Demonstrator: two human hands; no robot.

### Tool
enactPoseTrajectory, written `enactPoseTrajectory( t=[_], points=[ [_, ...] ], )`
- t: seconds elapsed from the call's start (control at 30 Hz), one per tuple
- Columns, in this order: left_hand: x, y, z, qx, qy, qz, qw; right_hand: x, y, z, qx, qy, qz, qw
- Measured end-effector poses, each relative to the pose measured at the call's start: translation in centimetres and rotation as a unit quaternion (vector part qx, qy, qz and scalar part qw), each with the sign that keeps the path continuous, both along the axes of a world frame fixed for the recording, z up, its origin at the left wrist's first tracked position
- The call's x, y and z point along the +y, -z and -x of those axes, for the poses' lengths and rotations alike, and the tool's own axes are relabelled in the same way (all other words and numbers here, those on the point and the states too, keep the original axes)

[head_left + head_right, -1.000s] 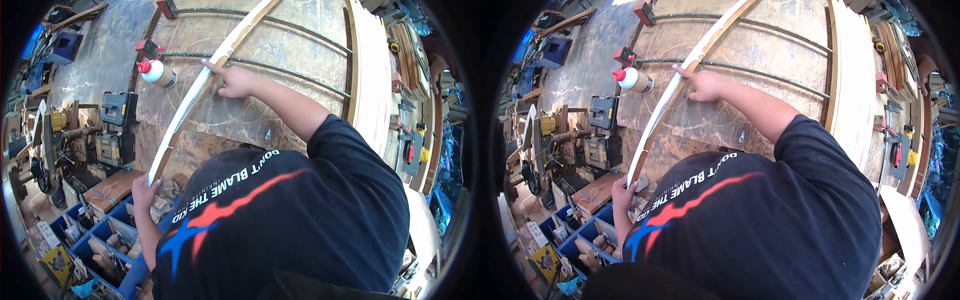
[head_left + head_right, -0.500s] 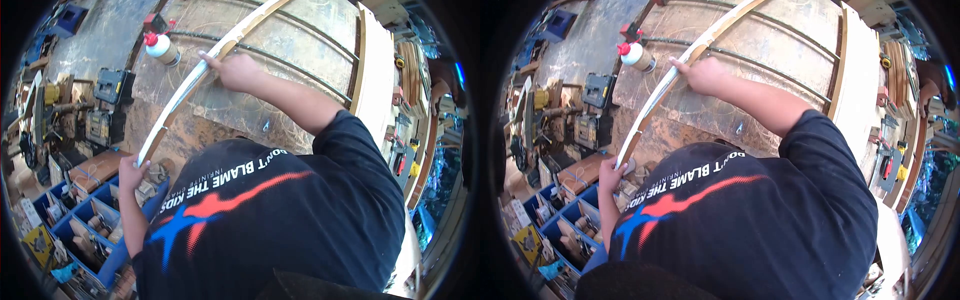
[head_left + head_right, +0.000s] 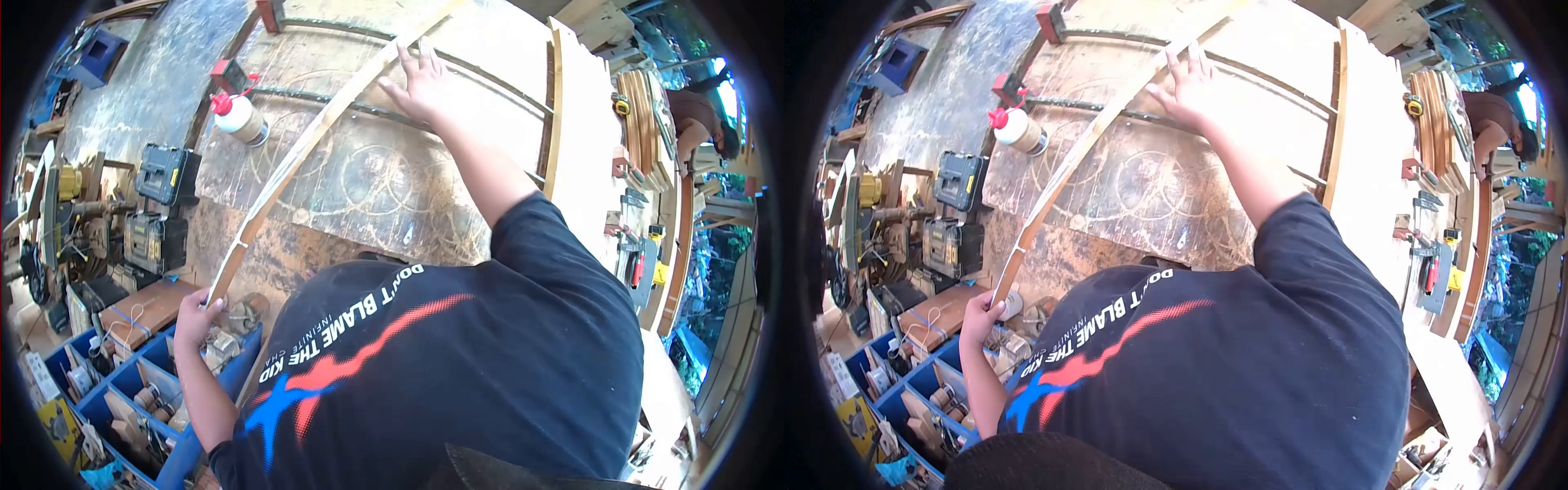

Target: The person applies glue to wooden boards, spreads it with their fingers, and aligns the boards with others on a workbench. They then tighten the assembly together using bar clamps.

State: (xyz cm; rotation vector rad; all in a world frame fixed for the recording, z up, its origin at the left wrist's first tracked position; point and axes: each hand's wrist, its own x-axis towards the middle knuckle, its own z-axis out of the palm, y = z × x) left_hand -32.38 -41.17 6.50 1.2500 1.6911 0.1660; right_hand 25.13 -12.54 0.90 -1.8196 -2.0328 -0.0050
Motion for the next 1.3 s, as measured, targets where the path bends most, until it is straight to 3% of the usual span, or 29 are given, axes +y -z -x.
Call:
enactPoseTrajectory(
  t=[0.07, 0.23, 0.47, 0.73, 0.83, 0.9, 0.97, 1.03, 1.07, 1.17, 1.2, 1.23, 1.3],
  points=[
    [0.6, -0.7, -0.5, 0.009, -0.007, 0.053, 0.999, 3.6, 1.4, -2.5, 0.022, 0.014, 0.014, 1.0],
    [1.0, 0.5, 1.0, -0.027, -0.012, 0.07, 0.997, 6.6, 2.3, -3.4, -0.051, -0.021, 0.025, 0.998],
    [1.7, 0.1, 0.5, -0.028, -0.001, 0.071, 0.997, 2.3, 1.9, 0.9, -0.135, -0.148, -0.018, 0.98],
    [1.9, -0.6, 0.4, 0.0, 0.018, 0.089, 0.996, -1.5, 0.6, 4.3, -0.112, -0.181, 0.053, 0.976],
    [1.6, 0.0, 0.5, -0.032, -0.014, 0.079, 0.996, -4.5, -0.5, 6.9, -0.113, -0.24, 0.101, 0.959],
    [1.7, -0.9, -0.3, 0.0, -0.009, 0.039, 0.999, -7.4, -2.1, 9.1, -0.012, -0.282, 0.136, 0.95],
    [1.3, -1.5, -0.4, 0.023, -0.012, 0.003, 1.0, -9.8, -1.5, 10.8, 0.232, -0.307, 0.062, 0.921],
    [0.8, -1.5, -0.5, 0.033, -0.017, -0.02, 0.999, -11.7, -2.1, 12.1, 0.442, -0.29, 0.055, 0.847],
    [0.5, -1.9, -0.9, 0.065, -0.006, -0.042, 0.997, -12.0, -2.6, 12.0, 0.453, -0.292, 0.005, 0.842],
    [-0.1, -3.9, -2.6, 0.111, 0.037, -0.103, 0.988, -13.5, -5.7, 11.9, 0.609, -0.203, 0.255, 0.723],
    [-0.9, -4.4, -3.1, 0.167, 0.047, -0.144, 0.974, -13.3, -6.1, 11.2, 0.453, -0.206, 0.279, 0.821],
    [-1.3, -4.5, -3.3, 0.221, 0.059, -0.185, 0.956, -13.3, -6.9, 11.4, 0.333, -0.205, 0.271, 0.88],
    [-2.0, -4.3, -2.5, 0.218, 0.067, -0.176, 0.958, -12.9, -6.3, 12.2, 0.178, -0.262, 0.259, 0.913]
  ],
)
